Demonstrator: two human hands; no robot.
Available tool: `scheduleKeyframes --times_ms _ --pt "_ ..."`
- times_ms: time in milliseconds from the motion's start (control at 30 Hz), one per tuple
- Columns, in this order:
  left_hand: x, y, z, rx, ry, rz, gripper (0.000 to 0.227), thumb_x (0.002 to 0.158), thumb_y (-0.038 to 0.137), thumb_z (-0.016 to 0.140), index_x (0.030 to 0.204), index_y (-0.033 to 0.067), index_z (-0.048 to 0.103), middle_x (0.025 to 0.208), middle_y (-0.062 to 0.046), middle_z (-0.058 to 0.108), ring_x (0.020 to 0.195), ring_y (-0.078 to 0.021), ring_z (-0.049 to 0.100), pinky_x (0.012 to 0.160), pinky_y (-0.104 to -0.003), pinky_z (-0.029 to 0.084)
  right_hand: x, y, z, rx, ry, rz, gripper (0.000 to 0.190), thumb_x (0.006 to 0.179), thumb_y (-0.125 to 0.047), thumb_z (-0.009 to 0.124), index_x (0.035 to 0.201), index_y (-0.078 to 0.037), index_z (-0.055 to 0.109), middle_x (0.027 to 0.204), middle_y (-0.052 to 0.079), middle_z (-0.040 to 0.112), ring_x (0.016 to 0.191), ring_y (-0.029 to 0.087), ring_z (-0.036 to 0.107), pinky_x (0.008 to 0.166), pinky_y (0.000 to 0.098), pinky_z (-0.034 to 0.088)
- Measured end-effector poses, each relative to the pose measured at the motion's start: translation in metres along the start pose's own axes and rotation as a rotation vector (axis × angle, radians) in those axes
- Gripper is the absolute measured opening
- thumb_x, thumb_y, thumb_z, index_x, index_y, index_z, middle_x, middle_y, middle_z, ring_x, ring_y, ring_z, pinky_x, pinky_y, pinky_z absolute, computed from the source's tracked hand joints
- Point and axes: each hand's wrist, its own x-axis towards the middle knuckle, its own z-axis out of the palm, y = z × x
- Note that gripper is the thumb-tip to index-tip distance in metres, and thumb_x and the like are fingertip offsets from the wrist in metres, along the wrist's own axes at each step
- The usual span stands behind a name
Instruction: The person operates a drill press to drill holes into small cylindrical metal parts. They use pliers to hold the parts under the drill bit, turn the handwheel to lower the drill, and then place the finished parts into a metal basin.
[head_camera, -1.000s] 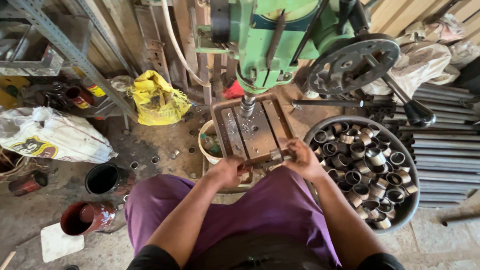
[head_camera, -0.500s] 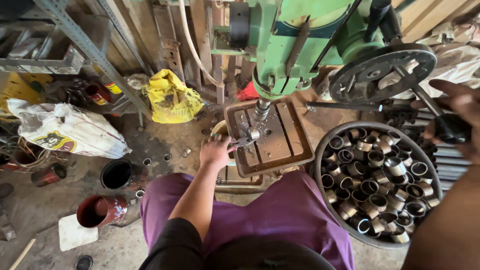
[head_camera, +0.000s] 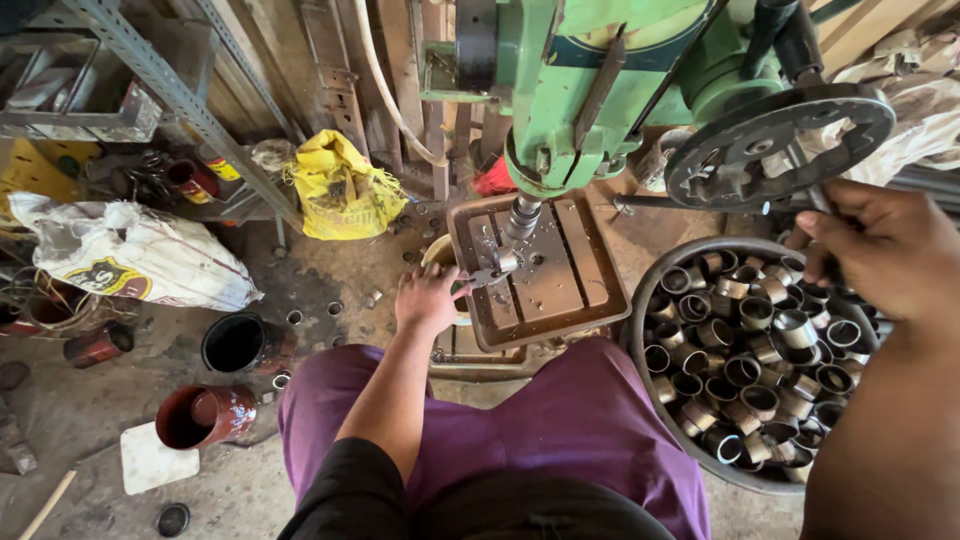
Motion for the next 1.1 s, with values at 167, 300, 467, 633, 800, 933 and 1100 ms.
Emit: scheduleKeyframes --times_ms 167,300,467,633,800,933,1100 --pt "0.000 -0.001 0.005 -0.016 0.033 0.002 0.048 0.098 0.061 0.050 0.124 0.0230 0.062 0.123 -0.007 0.063 0.115 -0.0272 0.062 0.099 -0.048 0.048 -0.005 -0.001 0.026 0.153 0.062 0.049 0.011 0.106 -0.005 0.061 0.109 0.003 0.069 0.080 0.010 0.066 0.061 0.012 0.058 0.056 0.0270 0.045" --pt "0.000 -0.002 0.006 -0.029 0.063 0.007 0.046 0.096 0.061 0.053 0.123 0.0249 0.063 0.122 -0.007 0.063 0.113 -0.0280 0.063 0.099 -0.048 0.048 -0.007 -0.008 0.027 0.215 0.082 0.047 0.015 0.102 -0.007 0.063 0.116 -0.004 0.070 0.081 0.003 0.066 0.062 0.007 0.057 0.057 0.0240 0.046" --pt "0.000 -0.001 0.007 -0.020 0.093 0.026 0.044 0.095 0.060 0.054 0.123 0.0279 0.064 0.119 -0.007 0.064 0.113 -0.0292 0.063 0.099 -0.048 0.047 -0.004 -0.026 0.001 -0.107 0.043 0.145 0.021 0.106 -0.009 0.062 0.093 0.006 0.069 0.075 0.012 0.068 0.053 0.015 0.055 0.050 0.0312 0.041" --pt "0.005 -0.004 0.013 0.028 -0.008 0.025 0.053 0.100 0.063 0.047 0.128 0.0203 0.060 0.124 -0.008 0.063 0.114 -0.0258 0.063 0.100 -0.047 0.049 -0.005 -0.023 -0.001 -0.027 0.046 0.092 0.021 0.106 -0.010 0.062 0.093 0.005 0.068 0.074 0.008 0.067 0.053 0.013 0.055 0.049 0.0289 0.041" --pt "0.002 -0.003 0.009 0.024 0.017 0.022 0.055 0.098 0.064 0.046 0.132 0.0219 0.058 0.127 -0.009 0.062 0.118 -0.0277 0.061 0.101 -0.048 0.047 -0.006 -0.003 0.033 0.086 0.177 0.151 0.019 0.102 -0.008 0.064 0.120 -0.008 0.071 0.075 0.004 0.065 0.055 0.010 0.055 0.047 0.0263 0.039" --pt "0.001 -0.001 0.006 0.016 -0.003 0.002 0.053 0.097 0.061 0.047 0.134 0.0237 0.057 0.129 -0.008 0.060 0.122 -0.0279 0.059 0.101 -0.048 0.047 0.001 0.020 0.059 0.300 0.214 -0.018 0.009 0.106 -0.006 0.065 0.105 0.002 0.066 0.073 0.002 0.060 0.056 0.008 0.053 0.050 0.0241 0.042" --pt "0.000 -0.003 0.009 0.023 0.025 0.004 0.053 0.097 0.062 0.049 0.133 0.0238 0.058 0.128 -0.011 0.060 0.120 -0.0298 0.059 0.102 -0.050 0.045 0.002 0.025 0.067 0.233 0.283 -0.052 0.008 0.104 -0.003 0.067 0.105 0.005 0.066 0.071 0.002 0.058 0.054 0.007 0.051 0.048 0.0240 0.041"
